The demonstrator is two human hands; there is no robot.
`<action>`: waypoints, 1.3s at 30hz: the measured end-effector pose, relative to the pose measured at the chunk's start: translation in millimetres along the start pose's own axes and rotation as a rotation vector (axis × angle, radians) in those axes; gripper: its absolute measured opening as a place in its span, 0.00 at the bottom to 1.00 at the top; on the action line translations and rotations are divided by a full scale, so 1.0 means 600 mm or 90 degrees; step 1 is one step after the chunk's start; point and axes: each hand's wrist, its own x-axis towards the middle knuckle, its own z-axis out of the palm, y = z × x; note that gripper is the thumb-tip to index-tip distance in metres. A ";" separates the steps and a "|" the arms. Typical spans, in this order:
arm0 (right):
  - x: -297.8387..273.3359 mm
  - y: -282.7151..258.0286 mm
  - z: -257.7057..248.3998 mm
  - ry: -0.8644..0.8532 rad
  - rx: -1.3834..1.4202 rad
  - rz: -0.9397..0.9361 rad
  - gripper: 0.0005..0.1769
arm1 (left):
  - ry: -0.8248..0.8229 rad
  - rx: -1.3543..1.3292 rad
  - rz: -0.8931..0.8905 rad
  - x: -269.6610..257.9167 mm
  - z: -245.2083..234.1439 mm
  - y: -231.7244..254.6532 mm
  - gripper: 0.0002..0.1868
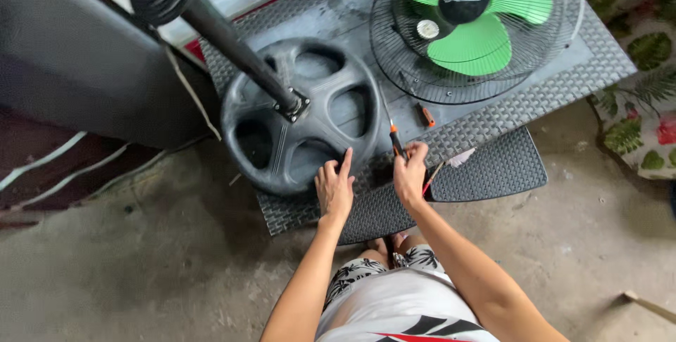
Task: The person assembles a standing fan by attaching the front grille to the fan head, securing the blades, and fastening the rear grille. They use a screwdriver to tighten screws and ensure the components are properly aligned.
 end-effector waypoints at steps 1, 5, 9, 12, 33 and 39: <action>-0.019 -0.001 -0.007 0.016 0.017 -0.034 0.22 | -0.001 0.003 0.010 0.002 -0.003 0.001 0.43; -0.039 -0.037 -0.001 -0.047 0.087 0.011 0.25 | -0.001 -0.042 0.003 0.015 -0.023 0.012 0.40; -0.026 -0.068 0.035 -0.100 0.033 -0.085 0.22 | 0.099 -0.186 -0.018 0.034 -0.015 0.040 0.23; -0.018 -0.075 0.065 -0.155 0.007 -0.073 0.24 | 0.158 -0.268 -0.037 0.056 0.007 0.044 0.15; 0.221 0.087 -0.064 -0.235 0.208 0.290 0.16 | 0.141 -0.001 -0.376 0.202 0.049 0.155 0.27; 0.312 0.133 -0.167 -0.109 0.482 0.438 0.18 | 0.284 -0.015 -0.326 0.226 0.081 0.220 0.29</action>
